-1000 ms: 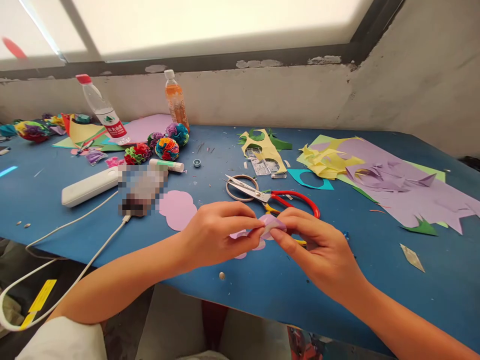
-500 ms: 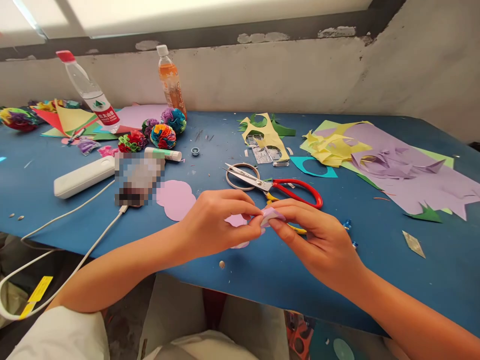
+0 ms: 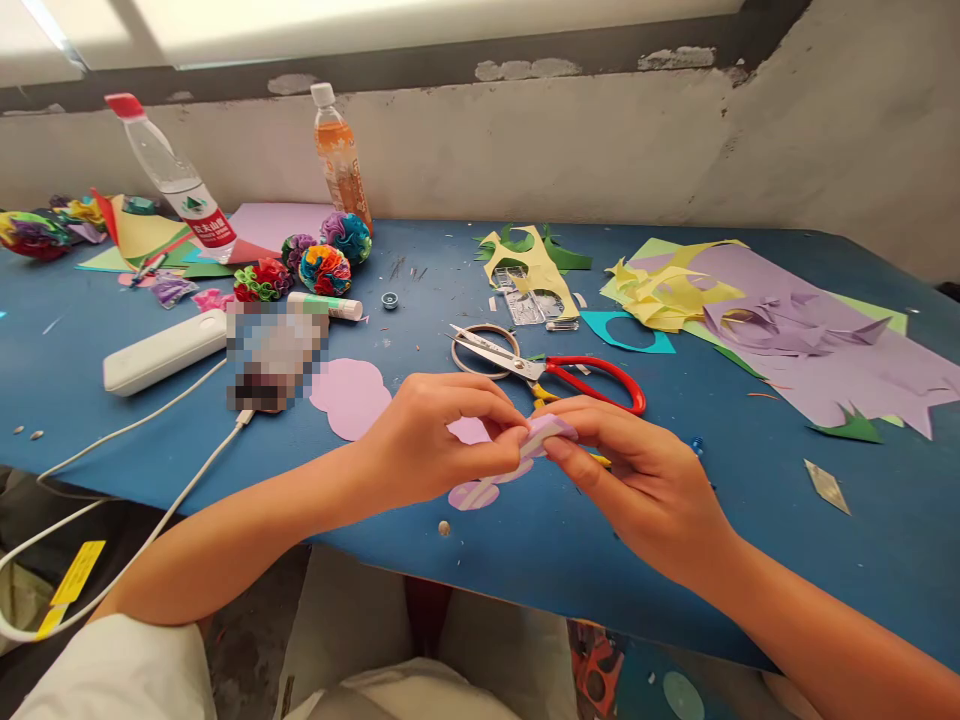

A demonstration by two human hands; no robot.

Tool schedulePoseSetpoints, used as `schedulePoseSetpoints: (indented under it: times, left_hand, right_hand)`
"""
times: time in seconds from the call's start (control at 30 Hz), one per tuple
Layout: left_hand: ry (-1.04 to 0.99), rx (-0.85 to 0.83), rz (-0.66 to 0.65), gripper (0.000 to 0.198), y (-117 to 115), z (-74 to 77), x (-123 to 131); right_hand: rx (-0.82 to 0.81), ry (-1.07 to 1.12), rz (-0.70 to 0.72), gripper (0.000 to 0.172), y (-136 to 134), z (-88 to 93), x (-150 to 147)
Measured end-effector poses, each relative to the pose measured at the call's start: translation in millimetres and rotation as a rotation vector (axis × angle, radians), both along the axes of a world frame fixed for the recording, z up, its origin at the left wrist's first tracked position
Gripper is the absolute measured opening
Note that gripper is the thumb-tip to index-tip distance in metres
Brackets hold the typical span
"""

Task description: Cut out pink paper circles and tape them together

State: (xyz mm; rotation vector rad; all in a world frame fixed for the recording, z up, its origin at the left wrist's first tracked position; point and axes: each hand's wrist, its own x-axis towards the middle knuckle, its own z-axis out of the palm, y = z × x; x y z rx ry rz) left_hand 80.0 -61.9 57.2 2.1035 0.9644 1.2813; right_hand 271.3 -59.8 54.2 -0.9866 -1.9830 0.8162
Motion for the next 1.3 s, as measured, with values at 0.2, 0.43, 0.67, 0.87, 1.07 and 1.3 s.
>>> schedulePoseSetpoints:
  times: [0.2, 0.43, 0.67, 0.87, 1.07, 1.3]
  left_hand:
    - [0.142, 0.231, 0.066, 0.012, -0.1, -6.1, 0.6]
    - [0.156, 0.187, 0.095, 0.012, 1.6, -5.6, -0.7]
    - [0.068, 0.135, 0.067, 0.007, 2.1, -2.0, -1.9]
    - [0.04, 0.017, 0.023, 0.007, 1.2, -1.7, -3.4]
    - [0.054, -0.028, 0.026, 0.007, 0.6, 1.2, -2.9]
    - [0.065, -0.027, 0.101, 0.011, 3.1, 0.5, -3.2]
  right_hand:
    - [-0.035, -0.002, 0.002, 0.015, 2.1, -1.7, 0.3]
    - [-0.295, 0.061, -0.013, 0.024, 3.8, 2.2, -1.2]
    - [-0.417, 0.154, -0.056, 0.031, 4.3, 5.8, -2.6]
    - [-0.364, 0.132, -0.026, 0.03, 2.9, 3.8, -0.9]
    - [-0.331, 0.12, 0.016, 0.029, 2.9, 1.9, -0.3]
    - [-0.395, 0.136, -0.012, 0.027, 5.0, 2.9, -0.9]
